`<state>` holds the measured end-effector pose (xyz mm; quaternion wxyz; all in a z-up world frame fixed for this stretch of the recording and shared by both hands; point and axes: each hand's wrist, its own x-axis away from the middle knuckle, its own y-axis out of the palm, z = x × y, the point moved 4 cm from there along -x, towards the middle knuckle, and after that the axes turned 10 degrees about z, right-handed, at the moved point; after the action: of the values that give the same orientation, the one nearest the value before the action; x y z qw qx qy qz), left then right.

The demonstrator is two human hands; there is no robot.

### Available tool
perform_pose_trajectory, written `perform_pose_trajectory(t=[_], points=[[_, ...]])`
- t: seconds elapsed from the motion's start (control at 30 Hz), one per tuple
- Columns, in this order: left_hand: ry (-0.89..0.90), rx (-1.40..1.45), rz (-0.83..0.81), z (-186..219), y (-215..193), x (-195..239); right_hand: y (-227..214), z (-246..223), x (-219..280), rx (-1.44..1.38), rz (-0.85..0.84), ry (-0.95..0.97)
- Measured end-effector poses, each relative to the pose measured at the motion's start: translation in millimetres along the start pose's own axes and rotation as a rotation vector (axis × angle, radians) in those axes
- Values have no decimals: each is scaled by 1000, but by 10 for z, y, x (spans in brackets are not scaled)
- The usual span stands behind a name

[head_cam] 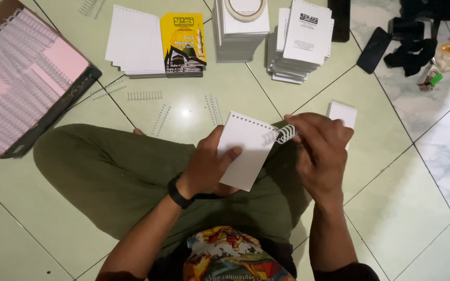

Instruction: The person sits on the floor and assembles spiral-bound notebooks by hand. They insert spiral bindings into the holes of paper stacks, secure the covers, and place the finished notebooks into a pile.

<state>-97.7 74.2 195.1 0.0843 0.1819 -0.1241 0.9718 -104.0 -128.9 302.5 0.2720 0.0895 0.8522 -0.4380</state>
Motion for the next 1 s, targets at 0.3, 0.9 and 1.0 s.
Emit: perform_pose_trajectory(t=[0.3, 0.9, 1.0], points=[[2, -29, -64, 51, 15, 164, -68, -124, -51, -527, -16, 73], [193, 64, -109, 234, -75, 254, 266, -184, 22, -285, -185, 139], [179, 31, -158, 296, -86, 266, 257, -212, 15, -290, -222, 186]])
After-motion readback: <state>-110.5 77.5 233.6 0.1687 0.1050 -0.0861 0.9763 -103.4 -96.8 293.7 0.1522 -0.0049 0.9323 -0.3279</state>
